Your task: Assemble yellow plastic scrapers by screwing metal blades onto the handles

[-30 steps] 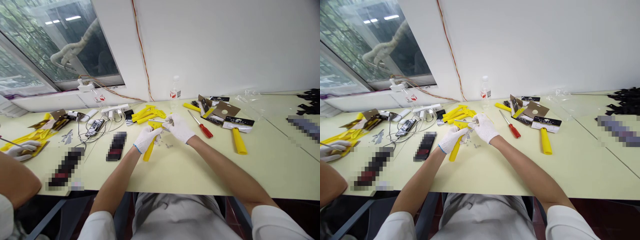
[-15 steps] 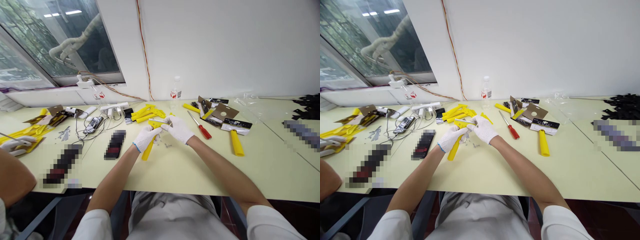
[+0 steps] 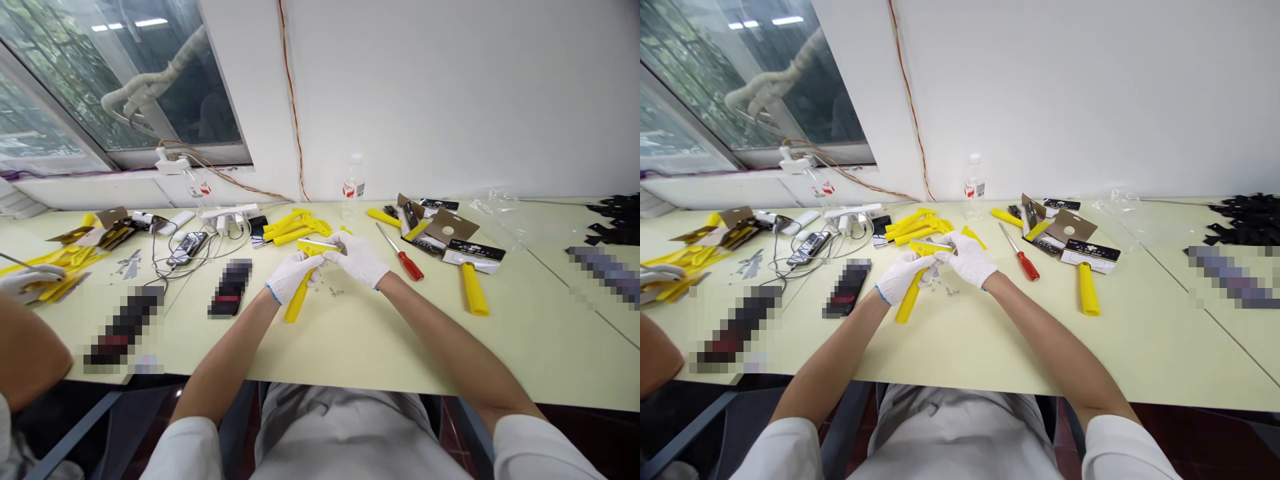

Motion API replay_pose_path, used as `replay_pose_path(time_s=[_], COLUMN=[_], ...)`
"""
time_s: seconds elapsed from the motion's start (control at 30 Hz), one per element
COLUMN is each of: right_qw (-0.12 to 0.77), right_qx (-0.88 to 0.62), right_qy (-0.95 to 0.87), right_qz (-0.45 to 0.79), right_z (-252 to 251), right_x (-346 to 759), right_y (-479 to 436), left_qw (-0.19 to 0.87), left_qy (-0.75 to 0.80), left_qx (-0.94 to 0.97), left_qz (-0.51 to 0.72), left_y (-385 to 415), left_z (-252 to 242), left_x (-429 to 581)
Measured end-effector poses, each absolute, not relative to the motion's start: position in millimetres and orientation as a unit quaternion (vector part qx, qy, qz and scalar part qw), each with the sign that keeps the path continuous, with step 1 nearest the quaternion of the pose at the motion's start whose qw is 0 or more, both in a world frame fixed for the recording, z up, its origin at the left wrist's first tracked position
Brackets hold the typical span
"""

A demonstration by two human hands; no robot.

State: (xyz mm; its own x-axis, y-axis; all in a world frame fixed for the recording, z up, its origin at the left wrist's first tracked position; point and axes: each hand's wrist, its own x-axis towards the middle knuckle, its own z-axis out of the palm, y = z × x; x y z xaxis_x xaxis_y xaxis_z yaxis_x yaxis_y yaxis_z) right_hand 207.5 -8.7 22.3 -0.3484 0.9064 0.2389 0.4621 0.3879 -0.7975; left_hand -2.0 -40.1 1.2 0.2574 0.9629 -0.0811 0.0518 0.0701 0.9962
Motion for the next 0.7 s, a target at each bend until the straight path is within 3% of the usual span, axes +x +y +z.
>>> replay_pose_path(time_s=[0.7], right_qw=[0.346], right_qx=[-0.493], right_qy=[-0.724], right_qz=[0.336], right_z=[16.8], right_x=[202.4], right_y=[-11.1], left_qw=[0.556], left_qy=[0.482], left_qx=[0.558], left_qz=[0.385], left_y=[-33.7], left_z=[-8.9], left_x=[-4.5])
